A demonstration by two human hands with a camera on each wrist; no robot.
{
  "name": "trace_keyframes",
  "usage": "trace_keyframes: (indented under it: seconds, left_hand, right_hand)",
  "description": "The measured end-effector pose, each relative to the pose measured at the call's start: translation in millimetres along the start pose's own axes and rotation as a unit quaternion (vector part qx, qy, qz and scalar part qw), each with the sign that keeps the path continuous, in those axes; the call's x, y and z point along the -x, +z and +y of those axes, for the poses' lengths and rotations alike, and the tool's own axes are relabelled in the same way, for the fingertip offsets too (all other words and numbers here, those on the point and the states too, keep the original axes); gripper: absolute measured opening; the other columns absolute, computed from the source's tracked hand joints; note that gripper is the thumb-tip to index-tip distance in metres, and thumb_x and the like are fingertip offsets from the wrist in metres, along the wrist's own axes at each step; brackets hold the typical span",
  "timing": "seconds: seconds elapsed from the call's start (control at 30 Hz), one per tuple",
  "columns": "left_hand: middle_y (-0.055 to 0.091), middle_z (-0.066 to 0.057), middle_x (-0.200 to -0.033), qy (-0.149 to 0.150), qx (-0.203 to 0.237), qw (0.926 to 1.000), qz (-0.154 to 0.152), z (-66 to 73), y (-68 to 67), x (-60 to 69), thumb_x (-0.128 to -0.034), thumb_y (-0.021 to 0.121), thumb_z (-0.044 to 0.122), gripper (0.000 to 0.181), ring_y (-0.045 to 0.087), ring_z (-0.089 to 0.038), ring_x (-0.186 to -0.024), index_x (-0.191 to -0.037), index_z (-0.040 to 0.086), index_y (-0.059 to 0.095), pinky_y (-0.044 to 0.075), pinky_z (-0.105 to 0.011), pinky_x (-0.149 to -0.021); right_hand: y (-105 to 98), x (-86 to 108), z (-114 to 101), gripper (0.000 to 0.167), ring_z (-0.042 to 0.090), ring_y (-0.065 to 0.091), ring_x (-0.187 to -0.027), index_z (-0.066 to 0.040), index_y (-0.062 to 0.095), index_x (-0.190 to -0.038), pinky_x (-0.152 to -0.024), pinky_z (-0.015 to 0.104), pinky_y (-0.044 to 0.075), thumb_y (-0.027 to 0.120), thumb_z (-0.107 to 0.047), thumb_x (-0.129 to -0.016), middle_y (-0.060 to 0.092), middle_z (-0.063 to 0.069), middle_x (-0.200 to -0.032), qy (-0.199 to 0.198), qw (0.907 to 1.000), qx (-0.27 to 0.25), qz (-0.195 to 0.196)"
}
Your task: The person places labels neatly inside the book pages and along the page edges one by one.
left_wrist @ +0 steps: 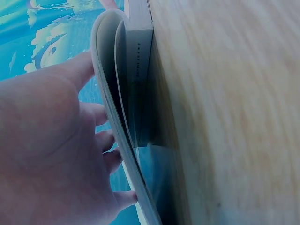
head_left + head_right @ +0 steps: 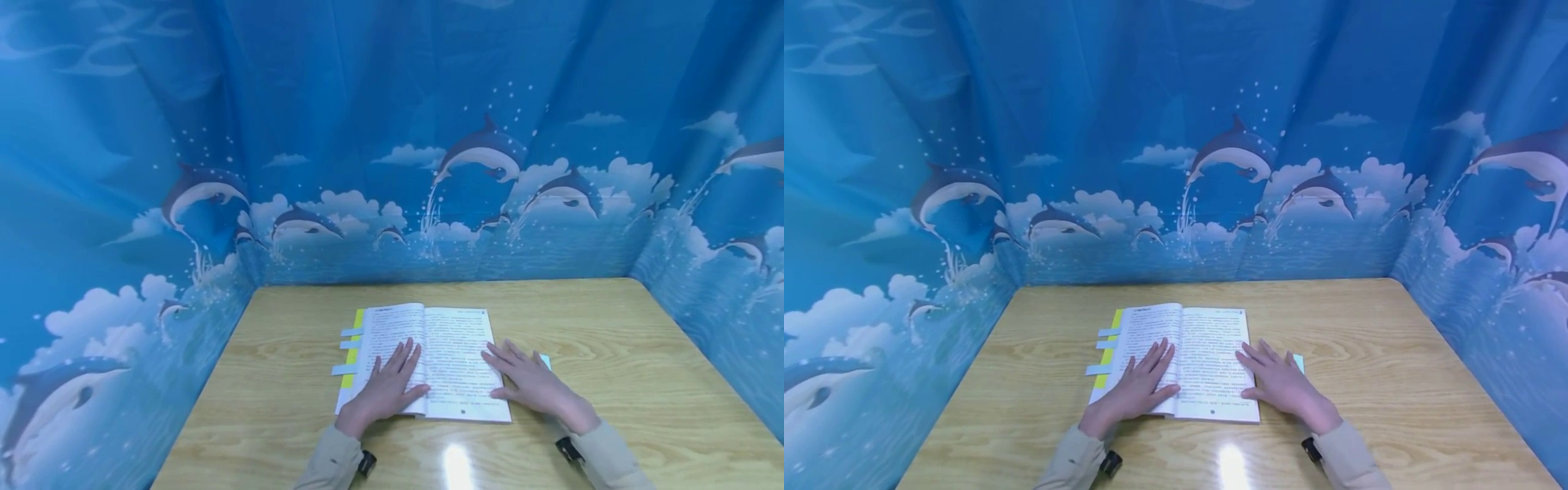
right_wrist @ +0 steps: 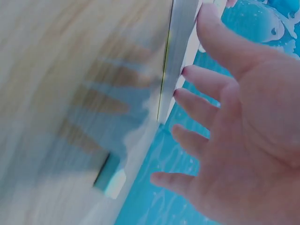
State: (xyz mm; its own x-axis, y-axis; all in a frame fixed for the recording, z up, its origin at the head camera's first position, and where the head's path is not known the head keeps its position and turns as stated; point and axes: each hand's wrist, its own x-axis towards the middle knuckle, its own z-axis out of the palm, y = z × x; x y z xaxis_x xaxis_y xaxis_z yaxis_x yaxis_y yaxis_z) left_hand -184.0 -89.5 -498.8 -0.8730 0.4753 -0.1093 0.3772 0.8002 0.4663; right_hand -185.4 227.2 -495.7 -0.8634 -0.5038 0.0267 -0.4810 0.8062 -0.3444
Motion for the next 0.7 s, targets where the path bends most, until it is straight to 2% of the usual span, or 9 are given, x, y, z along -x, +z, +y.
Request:
trace_keyframes:
  seconds: [0.13, 0.27, 0.33, 0.5, 0.7]
  left_hand:
    - [0.008, -0.009, -0.171, 0.003, 0.001, 1.0, 0.001, -0.4, 0.6, 0.5, -0.1046, 0.047, 0.052, 0.077, 0.011, -0.03, -0.156, -0.163, 0.012, 0.017, 0.009, -0.065, -0.122]
    - [0.008, -0.01, -0.17, 0.007, 0.003, 1.0, 0.003, -0.7, 0.3, 1.1, -0.1049, 0.047, 0.05, 0.076, 0.011, -0.03, -0.156, -0.163, 0.011, 0.017, 0.008, -0.065, -0.122]
    - [0.008, -0.01, -0.17, 0.008, 0.004, 1.0, 0.003, -0.3, -0.2, 1.6, -0.1051, 0.047, 0.05, 0.076, 0.011, -0.03, -0.156, -0.163, 0.011, 0.017, 0.008, -0.065, -0.122]
    - [0.007, -0.01, -0.17, 0.006, 0.002, 1.0, 0.003, 0.1, -0.9, 2.1, -0.1049, 0.047, 0.051, 0.077, 0.01, -0.03, -0.156, -0.163, 0.011, 0.017, 0.008, -0.065, -0.122]
    - [0.007, -0.01, -0.171, 0.007, 0.001, 1.0, 0.002, 0.0, -0.1, 0.9, -0.1051, 0.047, 0.05, 0.076, 0.01, -0.031, -0.156, -0.163, 0.011, 0.017, 0.007, -0.066, -0.122]
  right_hand:
    - [-9.8, 6.1, 2.8, 0.062, 0.049, 0.034, -0.143, -0.004, 0.057, -0.142, -0.106, 0.079, 0.026, 0.072, -0.037, -0.092, 0.048, 0.019, -0.152, 0.032, 0.9984, 0.033, 0.033]
    - [-19.1, 14.8, 13.3, 0.053, 0.051, 0.043, -0.137, 0.001, 0.063, -0.134, -0.104, 0.074, 0.036, 0.076, -0.025, -0.09, 0.057, 0.023, -0.142, 0.028, 0.9947, 0.052, 0.084]
    - [-23.7, 19.4, 19.6, 0.053, 0.051, 0.046, -0.134, 0.003, 0.063, -0.132, -0.104, 0.07, 0.04, 0.078, -0.023, -0.089, 0.058, 0.025, -0.139, 0.03, 0.9935, 0.056, 0.094]
    - [-30.1, 30.0, 35.0, 0.057, 0.054, 0.046, -0.131, 0.007, 0.062, -0.131, -0.104, 0.067, 0.042, 0.08, -0.021, -0.085, 0.057, 0.029, -0.139, 0.052, 0.9944, 0.05, 0.078]
    - [-30.8, 40.8, 45.7, 0.072, 0.057, 0.046, -0.129, 0.008, 0.061, -0.132, -0.1, 0.074, 0.039, 0.085, -0.029, -0.076, 0.055, 0.031, -0.139, 0.078, 0.9949, 0.036, 0.053]
